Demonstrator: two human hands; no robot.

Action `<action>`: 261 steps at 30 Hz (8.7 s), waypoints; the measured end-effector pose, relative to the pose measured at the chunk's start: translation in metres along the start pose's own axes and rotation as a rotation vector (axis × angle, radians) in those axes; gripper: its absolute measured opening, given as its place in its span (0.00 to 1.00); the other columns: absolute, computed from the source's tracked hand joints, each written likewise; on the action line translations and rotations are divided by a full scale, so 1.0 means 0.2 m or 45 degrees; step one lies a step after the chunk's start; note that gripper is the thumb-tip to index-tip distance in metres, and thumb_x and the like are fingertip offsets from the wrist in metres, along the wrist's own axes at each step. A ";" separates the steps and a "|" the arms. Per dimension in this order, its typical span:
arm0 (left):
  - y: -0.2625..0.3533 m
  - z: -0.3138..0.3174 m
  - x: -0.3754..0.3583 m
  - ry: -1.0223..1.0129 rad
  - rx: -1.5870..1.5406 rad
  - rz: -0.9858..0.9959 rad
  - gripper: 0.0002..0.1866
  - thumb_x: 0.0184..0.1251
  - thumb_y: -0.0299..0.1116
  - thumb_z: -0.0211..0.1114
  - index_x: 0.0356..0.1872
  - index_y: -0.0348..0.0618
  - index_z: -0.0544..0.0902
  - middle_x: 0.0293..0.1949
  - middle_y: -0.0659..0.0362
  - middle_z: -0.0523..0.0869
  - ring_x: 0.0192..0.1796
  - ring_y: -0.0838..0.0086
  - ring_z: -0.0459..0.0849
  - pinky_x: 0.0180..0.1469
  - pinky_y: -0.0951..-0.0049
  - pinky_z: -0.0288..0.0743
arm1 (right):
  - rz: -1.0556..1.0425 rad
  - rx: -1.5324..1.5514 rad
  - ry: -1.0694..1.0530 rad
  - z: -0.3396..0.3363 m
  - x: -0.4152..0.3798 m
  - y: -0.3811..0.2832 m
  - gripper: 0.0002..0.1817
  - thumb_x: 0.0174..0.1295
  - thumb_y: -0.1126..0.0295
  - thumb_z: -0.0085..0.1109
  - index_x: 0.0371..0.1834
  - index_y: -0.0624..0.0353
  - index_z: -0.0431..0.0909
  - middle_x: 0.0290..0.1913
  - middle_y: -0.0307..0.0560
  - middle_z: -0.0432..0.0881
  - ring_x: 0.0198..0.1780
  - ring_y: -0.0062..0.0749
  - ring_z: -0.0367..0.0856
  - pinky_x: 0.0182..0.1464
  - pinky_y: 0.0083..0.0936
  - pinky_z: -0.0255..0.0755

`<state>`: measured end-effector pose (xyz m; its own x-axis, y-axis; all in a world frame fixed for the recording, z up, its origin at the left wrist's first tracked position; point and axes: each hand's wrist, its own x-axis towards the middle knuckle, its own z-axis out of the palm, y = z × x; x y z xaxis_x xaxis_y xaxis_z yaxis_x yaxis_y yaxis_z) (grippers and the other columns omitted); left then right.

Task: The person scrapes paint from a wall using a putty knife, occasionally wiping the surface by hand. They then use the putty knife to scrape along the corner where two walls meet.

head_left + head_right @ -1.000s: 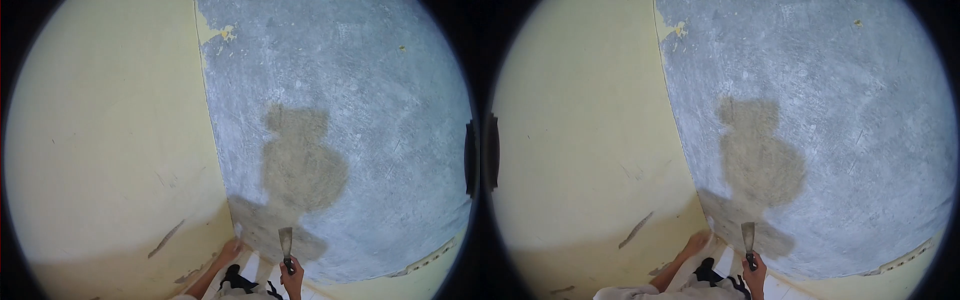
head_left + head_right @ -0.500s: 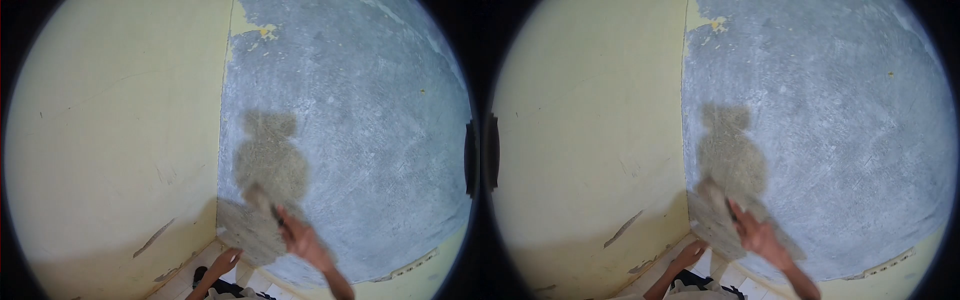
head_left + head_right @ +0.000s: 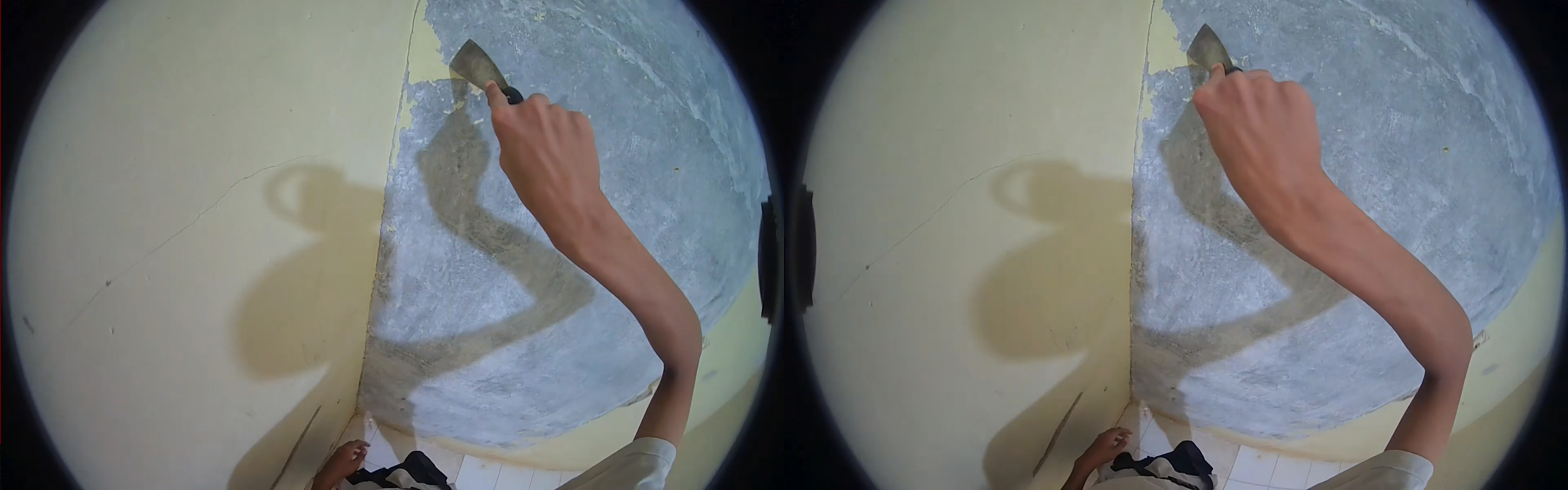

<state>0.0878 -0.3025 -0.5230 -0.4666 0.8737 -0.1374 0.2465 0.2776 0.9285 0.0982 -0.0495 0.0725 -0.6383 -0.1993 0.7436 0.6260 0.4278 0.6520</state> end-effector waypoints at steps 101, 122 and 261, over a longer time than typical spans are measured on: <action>0.35 -0.30 0.04 0.005 -0.042 0.358 0.14 0.70 0.29 0.58 0.55 0.42 0.78 0.49 0.50 0.83 0.50 0.62 0.84 0.53 0.62 0.78 | 0.359 0.070 0.016 0.03 0.11 -0.23 0.08 0.62 0.74 0.58 0.26 0.55 0.84 0.19 0.41 0.83 0.27 0.30 0.85 0.22 0.22 0.74; 0.43 -0.22 0.02 0.075 0.038 0.402 0.13 0.70 0.29 0.58 0.53 0.42 0.78 0.50 0.50 0.83 0.51 0.61 0.84 0.52 0.63 0.79 | 0.275 0.219 -0.126 -0.03 0.16 -0.18 0.13 0.60 0.76 0.56 0.48 0.63 0.82 0.20 0.46 0.82 0.26 0.34 0.85 0.21 0.27 0.74; 0.40 -0.30 -0.27 0.334 -0.037 0.270 0.15 0.66 0.25 0.60 0.54 0.41 0.78 0.50 0.51 0.80 0.47 0.64 0.84 0.49 0.65 0.80 | 0.348 0.167 -0.039 -0.01 0.20 -0.28 0.06 0.55 0.75 0.60 0.23 0.53 0.85 0.24 0.45 0.85 0.31 0.32 0.87 0.27 0.25 0.78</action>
<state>0.0828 -0.3511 -0.4201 -0.6112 0.7772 0.1495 0.3385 0.0860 0.9370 0.0386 -0.0835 0.0665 -0.4682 -0.0354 0.8829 0.7145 0.5727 0.4019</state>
